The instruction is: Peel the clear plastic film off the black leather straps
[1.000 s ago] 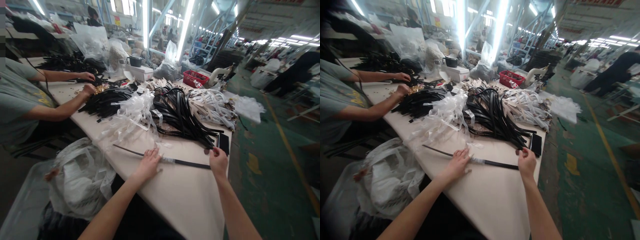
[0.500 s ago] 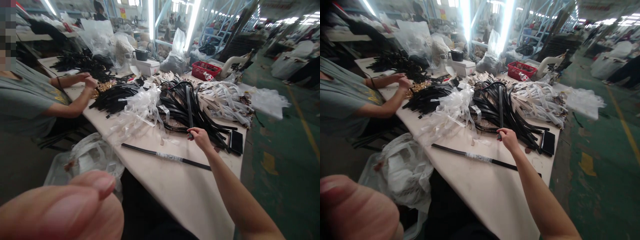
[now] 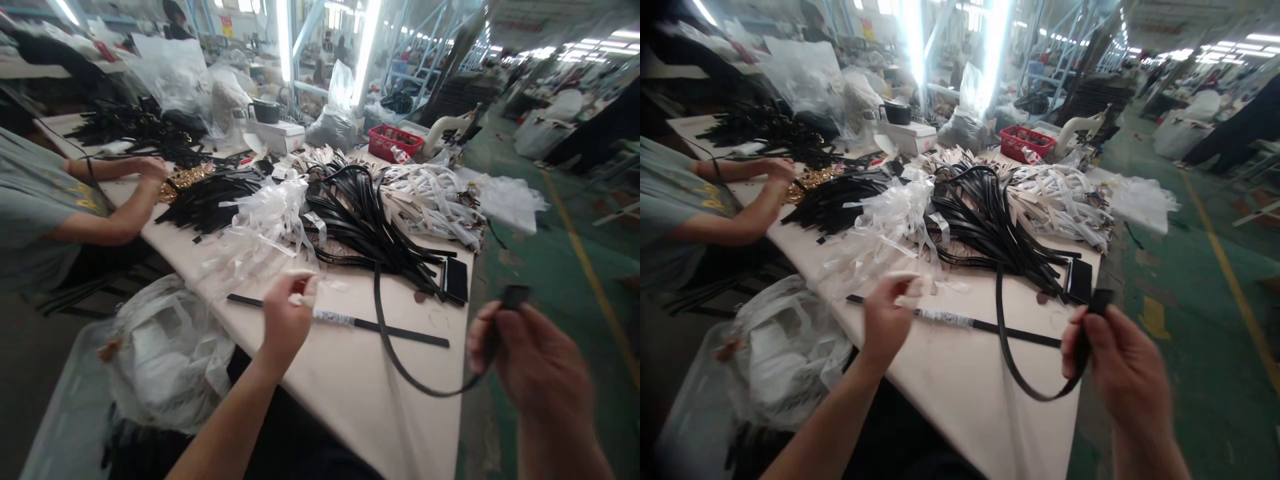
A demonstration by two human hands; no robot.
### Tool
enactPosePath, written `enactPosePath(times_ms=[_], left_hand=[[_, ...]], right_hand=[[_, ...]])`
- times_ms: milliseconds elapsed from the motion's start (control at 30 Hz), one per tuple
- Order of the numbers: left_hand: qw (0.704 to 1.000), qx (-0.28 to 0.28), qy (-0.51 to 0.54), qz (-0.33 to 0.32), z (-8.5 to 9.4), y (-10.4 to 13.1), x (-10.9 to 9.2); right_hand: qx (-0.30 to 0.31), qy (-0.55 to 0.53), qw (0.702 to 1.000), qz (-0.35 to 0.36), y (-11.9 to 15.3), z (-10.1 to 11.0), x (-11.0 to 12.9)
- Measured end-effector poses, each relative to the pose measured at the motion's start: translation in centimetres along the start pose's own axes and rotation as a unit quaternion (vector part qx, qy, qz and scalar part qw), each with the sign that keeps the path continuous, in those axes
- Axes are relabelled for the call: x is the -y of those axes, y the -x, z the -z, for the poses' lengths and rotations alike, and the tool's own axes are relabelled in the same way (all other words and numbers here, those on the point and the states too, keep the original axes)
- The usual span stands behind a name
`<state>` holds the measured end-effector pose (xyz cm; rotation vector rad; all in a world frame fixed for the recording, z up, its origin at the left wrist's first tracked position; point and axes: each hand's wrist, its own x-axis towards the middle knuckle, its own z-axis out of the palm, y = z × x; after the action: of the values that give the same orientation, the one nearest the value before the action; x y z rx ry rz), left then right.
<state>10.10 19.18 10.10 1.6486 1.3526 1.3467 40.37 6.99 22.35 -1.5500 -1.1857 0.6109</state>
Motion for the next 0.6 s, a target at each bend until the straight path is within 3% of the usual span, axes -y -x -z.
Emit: enactPosePath(times_ms=[67,133,200,300,433,533,600], left_hand=[[0.987,0.132,-0.09,0.002,-3.2,0.2,0.6],[0.973,0.178,-0.143,-0.024,-5.8,1.6,1.6],[0.97,0.177,-0.159,-0.048,-7.4,3.1,2.8],[0.975,0.154,-0.149,-0.063,-8.0,4.4,4.7],[0.978,0.146,-0.133,-0.073,-7.3,4.4,5.9],[0.988,0.117,-0.083,-0.062,-6.6,4.4,5.3],[0.996,0.08,-0.025,-0.009,-6.2,4.7,4.3]], right_hand=[[0.112,0.113,0.984,-0.08,-1.5,-4.0,-2.4],[0.199,0.253,0.945,-0.06,-3.6,-8.8,-5.4],[0.203,0.282,0.935,-0.071,-5.6,-13.2,-8.1],[0.196,0.299,0.93,-0.088,-7.6,-17.9,-11.0],[0.201,0.296,0.927,-0.11,-8.3,-20.4,-12.4],[0.207,0.263,0.935,-0.114,-7.7,-20.2,-12.0],[0.203,0.226,0.947,-0.11,-6.6,-19.6,-11.2]])
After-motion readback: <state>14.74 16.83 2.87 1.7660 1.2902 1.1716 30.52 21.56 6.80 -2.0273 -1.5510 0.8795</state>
